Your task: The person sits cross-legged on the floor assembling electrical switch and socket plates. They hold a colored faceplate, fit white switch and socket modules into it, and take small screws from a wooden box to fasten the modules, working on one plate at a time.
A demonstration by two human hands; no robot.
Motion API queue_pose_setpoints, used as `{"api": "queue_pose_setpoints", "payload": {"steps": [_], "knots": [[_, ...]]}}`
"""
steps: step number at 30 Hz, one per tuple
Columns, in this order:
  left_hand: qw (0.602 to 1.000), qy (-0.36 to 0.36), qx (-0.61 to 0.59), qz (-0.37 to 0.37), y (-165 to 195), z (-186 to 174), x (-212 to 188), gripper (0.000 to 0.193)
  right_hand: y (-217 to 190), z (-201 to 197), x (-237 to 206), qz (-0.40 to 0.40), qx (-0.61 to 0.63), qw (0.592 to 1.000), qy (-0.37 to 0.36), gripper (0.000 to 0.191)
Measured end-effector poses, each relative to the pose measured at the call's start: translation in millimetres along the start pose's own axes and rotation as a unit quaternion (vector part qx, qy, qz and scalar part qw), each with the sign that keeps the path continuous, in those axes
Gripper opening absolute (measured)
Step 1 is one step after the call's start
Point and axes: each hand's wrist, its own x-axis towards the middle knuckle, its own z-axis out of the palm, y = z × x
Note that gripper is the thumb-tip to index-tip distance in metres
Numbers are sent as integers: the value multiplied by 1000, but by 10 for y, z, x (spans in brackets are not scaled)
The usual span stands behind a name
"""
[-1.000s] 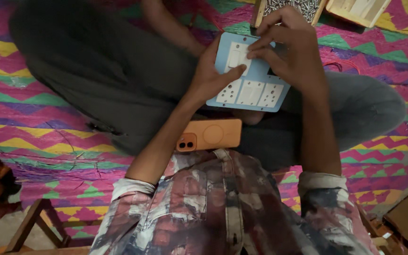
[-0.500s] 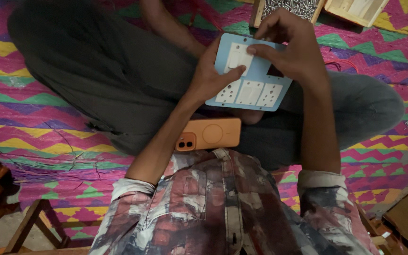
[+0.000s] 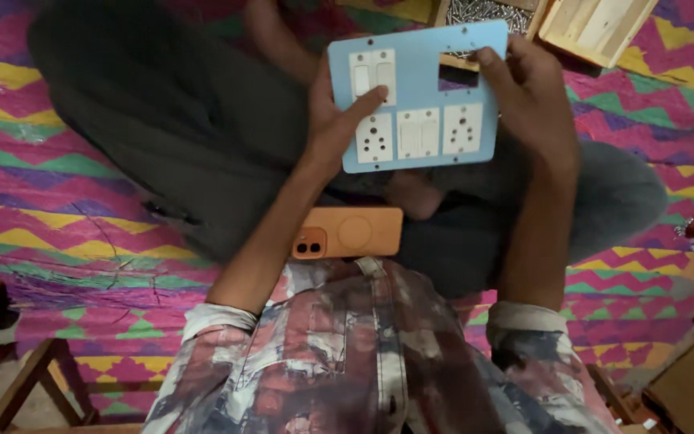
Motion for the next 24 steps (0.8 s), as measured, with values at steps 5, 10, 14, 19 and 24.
{"api": "queue_pose_setpoints", "payload": {"steps": [5,10,14,19,24], "knots": [[912,13,268,310,81,13,54,97,154,35,17,-31,36,997,56,32],[735,-59,595,320,205,61,-29,110,105,-22,11,-78,-30,991,103,31],[737,-116,595,298,269,133,-39,132,49,-26,4,-102,-9,991,83,31],[730,-120,602,300,247,139,-10,142,9,-30,-76,-79,-83,991,76,35],[741,-133,596,279,243,124,-27,145,-25,-50,-130,-83,-68,992,69,32]]}}
